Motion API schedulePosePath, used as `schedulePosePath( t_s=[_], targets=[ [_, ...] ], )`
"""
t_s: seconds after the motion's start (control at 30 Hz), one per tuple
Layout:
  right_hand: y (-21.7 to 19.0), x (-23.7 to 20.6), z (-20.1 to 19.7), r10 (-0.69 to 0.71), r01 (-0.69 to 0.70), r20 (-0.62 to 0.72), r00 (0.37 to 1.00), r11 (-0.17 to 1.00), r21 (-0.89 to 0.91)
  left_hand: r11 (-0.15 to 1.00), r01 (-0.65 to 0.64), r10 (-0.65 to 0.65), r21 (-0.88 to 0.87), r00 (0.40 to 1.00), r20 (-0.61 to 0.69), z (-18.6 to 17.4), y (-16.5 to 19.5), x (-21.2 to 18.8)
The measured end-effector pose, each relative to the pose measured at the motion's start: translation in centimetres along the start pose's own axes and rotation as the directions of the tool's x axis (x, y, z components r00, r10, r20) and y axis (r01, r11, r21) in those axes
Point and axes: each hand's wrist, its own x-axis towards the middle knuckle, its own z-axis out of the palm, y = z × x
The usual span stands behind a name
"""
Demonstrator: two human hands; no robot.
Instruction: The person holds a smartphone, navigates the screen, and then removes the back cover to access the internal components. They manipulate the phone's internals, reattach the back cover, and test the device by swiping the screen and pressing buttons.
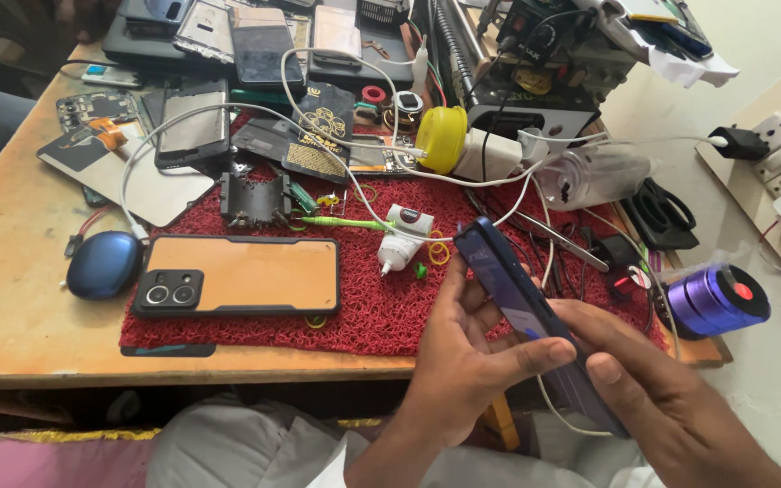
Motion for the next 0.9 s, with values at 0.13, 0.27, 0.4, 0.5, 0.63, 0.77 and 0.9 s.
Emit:
schedulePosePath(
  t_s=[0.13, 0.27, 0.4, 0.5, 0.63, 0.77, 0.9],
  targets=[
    [0.4, -0.2, -0.2, 0.006, -0.006, 0.017, 1.000, 1.000, 0.014, 1.000, 0.006, -0.005, -0.020, 1.000, 0.027, 0.2, 0.2, -0.1],
    [0.2, -0.2, -0.5, 0.020, -0.021, 0.032, 0.999, 0.999, 0.044, 0.999, 0.025, -0.025, 0.027, 1.000, 0.018, 0.2, 0.5, -0.2],
    [-0.2, 0.0, -0.9, -0.073, 0.076, 0.037, 0.997, 0.992, -0.103, 0.998, 0.049, -0.049, 0.033, 0.999, 0.014, 0.4, 0.7, -0.2],
    [-0.1, -0.1, -1.2, 0.029, -0.026, 0.043, 0.999, 0.998, -0.064, 0.999, 0.034, -0.035, 0.041, 0.999, 0.016, 0.6, 0.7, -0.3],
    [0.8, -0.4, -1.1, 0.157, -0.162, 0.042, 0.987, 0.977, 0.136, 0.997, 0.062, -0.061, 0.046, 0.998, -0.030, 0.7, 0.8, -0.2],
    [2.0, -0.3, -0.1, 0.158, -0.159, 0.017, 0.987, 0.979, 0.126, 0.987, 0.061, -0.050, 0.150, 0.995, -0.082, 0.6, 0.8, -0.2],
    [2.7, -0.4, 1.2, 0.046, -0.047, 0.031, 0.998, 0.999, 0.015, 0.981, 0.028, -0.007, 0.192, 0.994, -0.109, 0.6, 0.7, -0.1]
  ],
)
